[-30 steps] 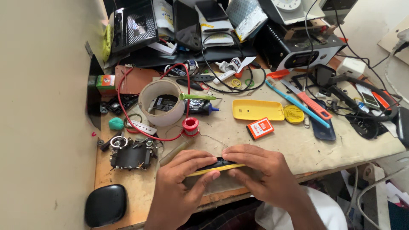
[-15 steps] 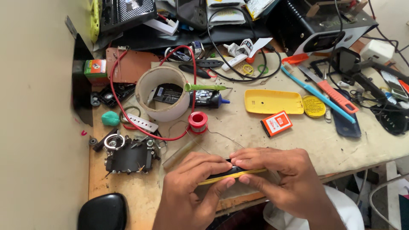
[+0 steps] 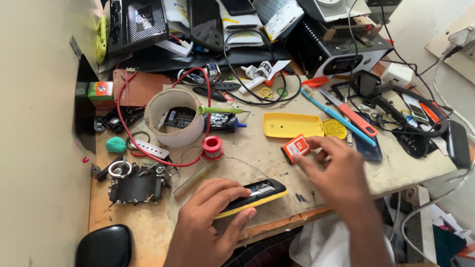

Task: The person holds two feature phones, compares their keypads, and works on a yellow phone. They remove the back cover, insert and seat the battery, power the phone on, press keypad buttons while the screen lights up, then reopen the cover, remove the battery, and reattach the cover.

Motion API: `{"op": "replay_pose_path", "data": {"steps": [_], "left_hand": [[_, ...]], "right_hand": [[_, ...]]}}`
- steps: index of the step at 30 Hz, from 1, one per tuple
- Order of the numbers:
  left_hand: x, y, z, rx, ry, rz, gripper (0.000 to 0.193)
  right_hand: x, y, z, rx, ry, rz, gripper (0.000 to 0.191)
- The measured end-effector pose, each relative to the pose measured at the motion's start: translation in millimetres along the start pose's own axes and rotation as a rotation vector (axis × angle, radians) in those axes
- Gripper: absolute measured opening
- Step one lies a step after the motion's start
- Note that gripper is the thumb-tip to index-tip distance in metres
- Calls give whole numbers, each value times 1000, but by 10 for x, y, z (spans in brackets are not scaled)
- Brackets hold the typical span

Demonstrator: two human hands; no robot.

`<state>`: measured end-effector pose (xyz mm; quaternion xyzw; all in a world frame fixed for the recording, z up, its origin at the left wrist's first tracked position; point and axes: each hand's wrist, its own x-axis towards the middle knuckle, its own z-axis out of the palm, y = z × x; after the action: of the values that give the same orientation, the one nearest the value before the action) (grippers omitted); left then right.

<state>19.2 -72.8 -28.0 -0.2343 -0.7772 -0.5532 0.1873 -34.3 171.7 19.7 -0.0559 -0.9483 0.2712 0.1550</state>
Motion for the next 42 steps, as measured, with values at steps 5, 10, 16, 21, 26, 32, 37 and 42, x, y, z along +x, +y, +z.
{"op": "replay_pose_path", "data": {"steps": [5, 10, 16, 21, 26, 32, 37, 42], "left_hand": [[-17, 42, -12, 116, -70, 103, 30], [6, 99, -7, 202, -113, 55, 36], [9, 167, -66, 315, -76, 90, 71], [0, 173, -47, 316, -105, 20, 74], [-57, 197, -40, 372, -79, 87, 56], [-53, 214, -34, 384, -69, 61, 54], [-53, 193, -28, 355, -49, 34, 59], [-59, 186, -22, 331, -48, 32, 68]], "right_hand": [[-106, -4, 168, -29, 84, -123, 42], [-33, 3, 73, 756, -84, -41, 43], [-392, -16, 22, 816, -101, -252, 20], [-433, 52, 17, 723, -161, -364, 22], [-407, 153, -32, 819, -137, -117, 24], [-481, 0, -6, 749, -23, -157, 35], [-711, -304, 146, 549, 196, -270, 36], [-823, -474, 236, 238, 300, -422, 23]]}}
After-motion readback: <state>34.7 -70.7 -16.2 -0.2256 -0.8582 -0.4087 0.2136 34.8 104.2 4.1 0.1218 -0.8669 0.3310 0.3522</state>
